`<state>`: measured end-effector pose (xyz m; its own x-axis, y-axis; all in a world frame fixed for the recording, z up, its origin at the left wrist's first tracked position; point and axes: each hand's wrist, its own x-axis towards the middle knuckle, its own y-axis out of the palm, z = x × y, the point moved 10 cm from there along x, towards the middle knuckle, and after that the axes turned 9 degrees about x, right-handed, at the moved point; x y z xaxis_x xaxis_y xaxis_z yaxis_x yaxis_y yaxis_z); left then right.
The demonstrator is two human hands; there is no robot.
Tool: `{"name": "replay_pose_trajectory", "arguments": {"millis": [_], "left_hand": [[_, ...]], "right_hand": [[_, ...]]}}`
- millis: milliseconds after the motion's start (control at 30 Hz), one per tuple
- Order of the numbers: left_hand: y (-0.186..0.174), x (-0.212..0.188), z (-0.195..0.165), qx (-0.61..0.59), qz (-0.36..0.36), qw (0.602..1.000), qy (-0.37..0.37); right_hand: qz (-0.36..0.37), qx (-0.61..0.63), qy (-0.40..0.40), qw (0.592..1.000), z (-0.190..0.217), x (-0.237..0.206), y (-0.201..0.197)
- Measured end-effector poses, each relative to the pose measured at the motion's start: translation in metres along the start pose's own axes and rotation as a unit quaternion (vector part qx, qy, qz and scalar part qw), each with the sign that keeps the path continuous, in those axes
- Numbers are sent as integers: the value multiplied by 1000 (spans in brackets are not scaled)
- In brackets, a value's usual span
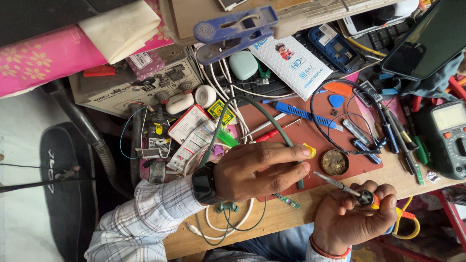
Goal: The person strips the insulation from a green cable using a utility knife, then solders a small wire to the exposed conductor using a soldering iron and solder wire. The person holds the cable steady while applying heat and solder to the joint.
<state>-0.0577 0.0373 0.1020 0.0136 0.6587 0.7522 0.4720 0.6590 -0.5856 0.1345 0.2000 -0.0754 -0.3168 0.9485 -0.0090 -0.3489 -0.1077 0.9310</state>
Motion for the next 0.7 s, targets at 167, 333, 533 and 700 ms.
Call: {"name": "replay_pose_trajectory", "arguments": {"millis": [167,333,533,700], "left_hand": [[2,-1,1,-17,-7,1000,-4],[3,-2,2,-24,-1,1000,-2],[2,-2,1,-14,2,1000,4],[2,-2,1,-23,3,1000,-6]], "right_hand": [[-7,-4,-9,1000,1,0,-1],[-6,-9,-10,1000,1,0,0],[-9,-8,-10,1000,2,0,-1],[-7,-7,-11,1000,2,0,0]]}}
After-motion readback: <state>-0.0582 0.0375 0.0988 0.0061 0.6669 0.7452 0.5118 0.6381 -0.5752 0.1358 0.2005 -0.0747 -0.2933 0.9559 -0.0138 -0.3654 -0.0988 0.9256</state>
